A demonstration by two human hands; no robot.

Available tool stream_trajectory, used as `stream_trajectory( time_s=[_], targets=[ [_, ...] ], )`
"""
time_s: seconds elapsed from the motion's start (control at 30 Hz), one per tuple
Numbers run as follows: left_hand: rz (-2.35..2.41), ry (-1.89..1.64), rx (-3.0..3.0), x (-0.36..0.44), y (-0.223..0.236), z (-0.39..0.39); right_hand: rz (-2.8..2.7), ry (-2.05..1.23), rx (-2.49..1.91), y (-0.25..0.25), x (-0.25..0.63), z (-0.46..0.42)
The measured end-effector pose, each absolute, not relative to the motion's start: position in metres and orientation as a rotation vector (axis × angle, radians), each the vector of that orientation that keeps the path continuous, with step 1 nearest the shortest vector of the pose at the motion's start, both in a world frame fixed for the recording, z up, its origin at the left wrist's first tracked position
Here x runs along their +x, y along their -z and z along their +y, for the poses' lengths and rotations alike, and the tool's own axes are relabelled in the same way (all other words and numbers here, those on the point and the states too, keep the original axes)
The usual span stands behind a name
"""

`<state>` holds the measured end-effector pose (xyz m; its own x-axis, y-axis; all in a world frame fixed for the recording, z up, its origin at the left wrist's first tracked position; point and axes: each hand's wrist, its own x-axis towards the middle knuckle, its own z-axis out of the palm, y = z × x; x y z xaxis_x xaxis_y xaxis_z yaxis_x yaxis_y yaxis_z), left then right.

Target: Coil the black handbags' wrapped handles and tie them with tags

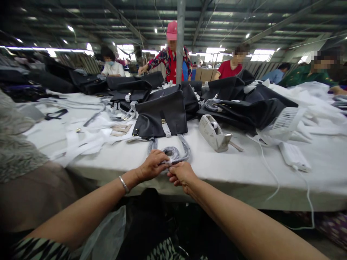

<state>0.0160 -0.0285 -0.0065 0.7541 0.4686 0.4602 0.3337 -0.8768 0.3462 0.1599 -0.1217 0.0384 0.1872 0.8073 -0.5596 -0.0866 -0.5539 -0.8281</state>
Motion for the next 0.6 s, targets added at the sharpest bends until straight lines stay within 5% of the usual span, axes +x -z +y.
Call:
stream_trajectory(
  time_s=[0.4,0.6],
  targets=[
    [0.672,-0.962,1.953,0.007,-0.033,-0.018,-1.171,-1.255,-1.373,-0.020,0.174,-0.091],
    [0.608,-0.853,1.750,0.004,-0.038,-0.007,-1.791,-0.364,-1.629,-0.016,0.196,-0.069]
  ],
)
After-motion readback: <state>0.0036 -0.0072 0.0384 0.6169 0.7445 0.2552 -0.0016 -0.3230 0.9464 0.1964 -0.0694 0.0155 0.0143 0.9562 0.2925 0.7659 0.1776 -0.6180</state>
